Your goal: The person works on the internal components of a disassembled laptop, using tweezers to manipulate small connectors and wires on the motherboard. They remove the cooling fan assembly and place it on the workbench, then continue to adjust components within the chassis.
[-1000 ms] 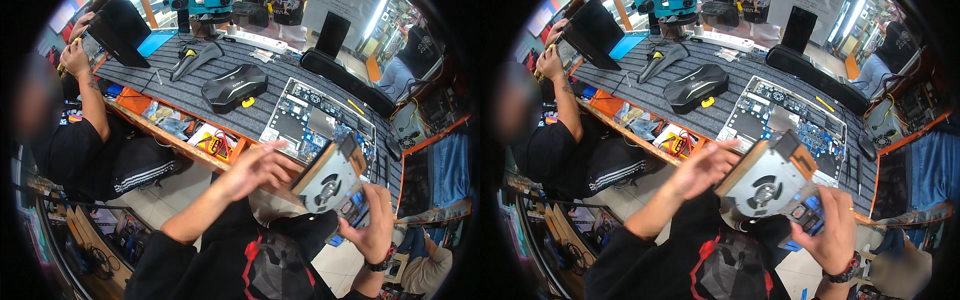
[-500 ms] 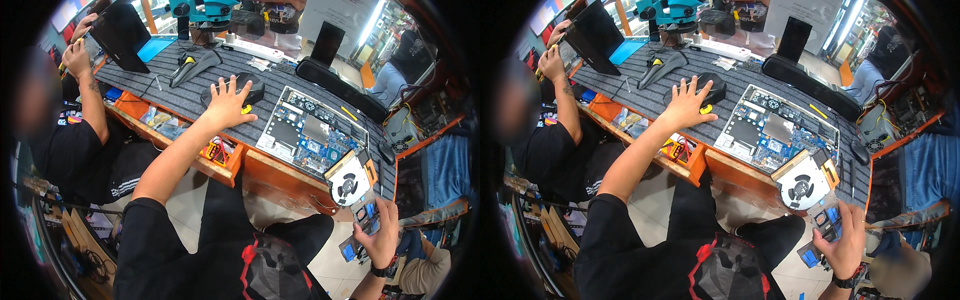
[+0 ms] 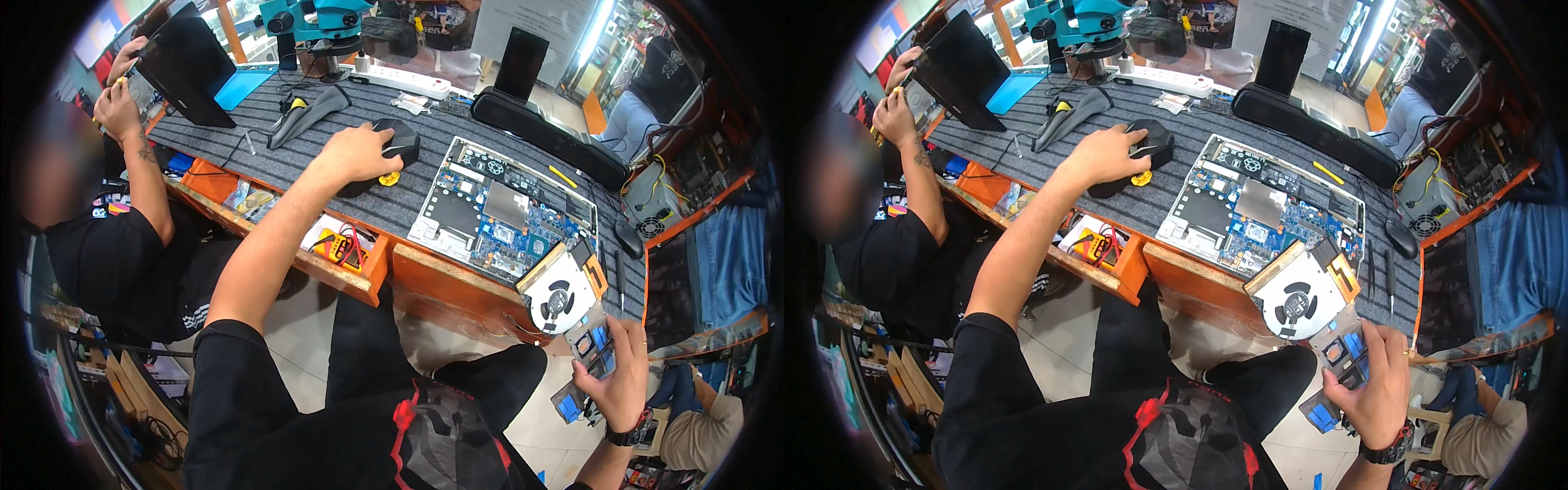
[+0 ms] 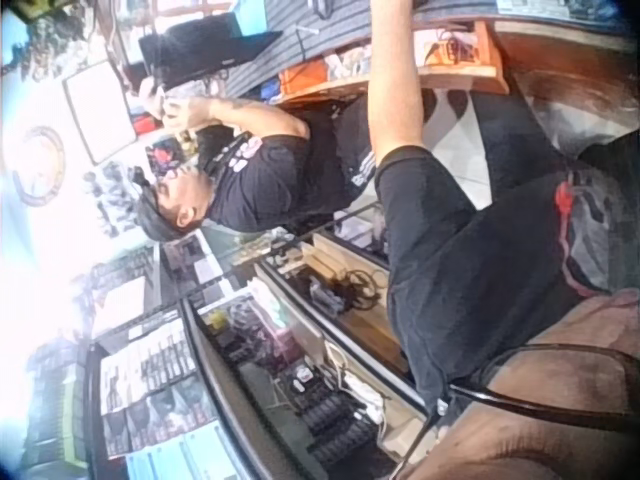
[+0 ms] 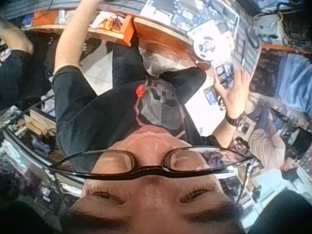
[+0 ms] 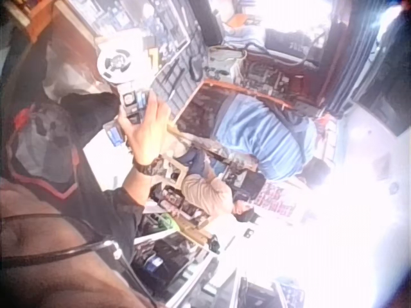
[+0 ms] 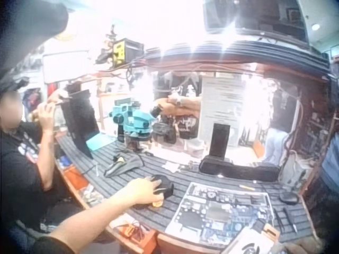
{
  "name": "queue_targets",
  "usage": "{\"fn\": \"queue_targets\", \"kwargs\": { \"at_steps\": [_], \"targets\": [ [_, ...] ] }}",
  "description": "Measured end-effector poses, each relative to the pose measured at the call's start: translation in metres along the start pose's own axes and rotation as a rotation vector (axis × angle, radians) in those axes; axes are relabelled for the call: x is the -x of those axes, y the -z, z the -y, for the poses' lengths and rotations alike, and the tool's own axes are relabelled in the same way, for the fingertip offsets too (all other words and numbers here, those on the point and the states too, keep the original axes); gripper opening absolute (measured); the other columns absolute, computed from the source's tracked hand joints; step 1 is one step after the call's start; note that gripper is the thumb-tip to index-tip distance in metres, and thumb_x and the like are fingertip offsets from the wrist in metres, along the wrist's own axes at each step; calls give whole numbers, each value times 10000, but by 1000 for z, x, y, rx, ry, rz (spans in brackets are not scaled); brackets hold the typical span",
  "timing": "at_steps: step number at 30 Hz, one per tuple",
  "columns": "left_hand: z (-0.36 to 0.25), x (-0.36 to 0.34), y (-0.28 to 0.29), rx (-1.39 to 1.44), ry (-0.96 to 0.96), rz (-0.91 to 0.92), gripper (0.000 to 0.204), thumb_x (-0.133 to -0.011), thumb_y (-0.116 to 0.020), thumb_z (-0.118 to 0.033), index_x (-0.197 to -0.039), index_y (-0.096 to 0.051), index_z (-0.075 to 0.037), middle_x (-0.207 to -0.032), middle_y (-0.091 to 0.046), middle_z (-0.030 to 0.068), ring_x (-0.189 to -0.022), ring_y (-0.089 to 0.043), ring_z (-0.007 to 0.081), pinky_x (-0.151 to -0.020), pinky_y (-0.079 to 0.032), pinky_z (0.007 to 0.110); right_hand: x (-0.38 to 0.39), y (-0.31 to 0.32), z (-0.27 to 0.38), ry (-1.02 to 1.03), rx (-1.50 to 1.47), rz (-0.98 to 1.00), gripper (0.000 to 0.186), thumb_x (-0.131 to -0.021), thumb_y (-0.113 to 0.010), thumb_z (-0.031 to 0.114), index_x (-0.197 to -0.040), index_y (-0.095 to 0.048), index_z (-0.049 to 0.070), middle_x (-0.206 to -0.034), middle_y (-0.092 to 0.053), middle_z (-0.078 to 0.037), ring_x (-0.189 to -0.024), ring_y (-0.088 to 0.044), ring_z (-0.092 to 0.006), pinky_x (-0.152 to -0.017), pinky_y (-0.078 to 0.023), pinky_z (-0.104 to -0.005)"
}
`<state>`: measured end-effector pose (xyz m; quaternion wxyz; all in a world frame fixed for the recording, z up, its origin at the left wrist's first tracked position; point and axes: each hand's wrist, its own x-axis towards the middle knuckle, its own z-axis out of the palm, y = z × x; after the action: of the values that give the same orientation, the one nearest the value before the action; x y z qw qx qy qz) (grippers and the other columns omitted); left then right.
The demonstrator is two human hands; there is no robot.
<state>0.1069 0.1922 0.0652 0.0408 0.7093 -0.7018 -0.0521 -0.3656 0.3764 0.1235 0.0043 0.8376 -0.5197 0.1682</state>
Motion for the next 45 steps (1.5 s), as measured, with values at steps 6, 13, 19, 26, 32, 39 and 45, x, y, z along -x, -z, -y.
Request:
{"fn": "queue_targets", "kwargs": {
  "at_steps": [6, 13, 19, 26, 32, 39, 45],
  "targets": [
    [2, 13, -15, -214, 4, -65, 1098, -719, -762, -660, -1593, -318, -165, -1549, -363, 304, -1325, -464, 522, -1077, -441, 568, 0, -1, -4, 1, -28, 0, 759, -590, -859, 124, -1280, -581, -26, -1107, -569, -181, -1000, -575, -367, -862, -495, -434],
    [17, 8, -4, -53, -57, -63, 937, -757, -751, -589, -1529, -449, -151, -1450, -483, 279, -1297, -507, 457, -1071, -462, 482, 3, 0, -6, -13, -9, 26, 753, -600, -862, 137, -1280, -580, -22, -1109, -564, -176, -1005, -575, -365, -865, -499, -431],
    [36, 14, -19, -59, 45, 39, 1248, -624, -851, -570, -1638, -167, -323, -1495, -367, 340, -1353, -419, 506, -1122, -356, 597, 13, 2, -8, -64, -14, 3, 741, -609, -854, 122, -1281, -576, -22, -1108, -555, -174, -1008, -572, -362, -869, -496, -421],
    [57, 18, -24, 100, -22, -27, 1205, -602, -859, -503, -1621, -235, -351, -1392, -464, 290, -1316, -434, 487, -1082, -347, 631, 20, 6, -15, -61, 30, -26, 719, -614, -836, 80, -1274, -568, -15, -1133, -558, -186, -1027, -569, -372, -918, -479, -431],
    [121, 84, -17, 601, -76, -235, 1118, -652, -885, -418, -1609, -321, -296, -1267, -514, 233, -1249, -494, 382, -1088, -396, 418, 10, 12, -10, 39, 63, -15, 708, -663, -788, 50, -1321, -544, -43, -1217, -547, -226, -1127, -556, -397, -1013, -442, -428],
    [126, 268, -20, 1443, -206, -603, 1144, -679, -834, -89, -1624, -191, -26, -1598, -380, 118, -1465, -361, 212, -1209, -237, 328, -41, 38, 49, 311, 107, 57, 625, -725, -880, 205, -1277, -654, 18, -1167, -632, -204, -1039, -626, -374, -897, -527, -449],
    [111, 399, -76, 1265, 231, -889, 1227, -643, -918, -186, -1640, -206, -131, -1512, -411, 153, -1411, -398, 282, -1197, -264, 377, -83, 43, 66, 484, 76, 152, 690, -698, -868, 220, -1310, -620, 17, -1219, -614, -242, -1126, -589, -436, -1063, -422, -520]
  ]
}}
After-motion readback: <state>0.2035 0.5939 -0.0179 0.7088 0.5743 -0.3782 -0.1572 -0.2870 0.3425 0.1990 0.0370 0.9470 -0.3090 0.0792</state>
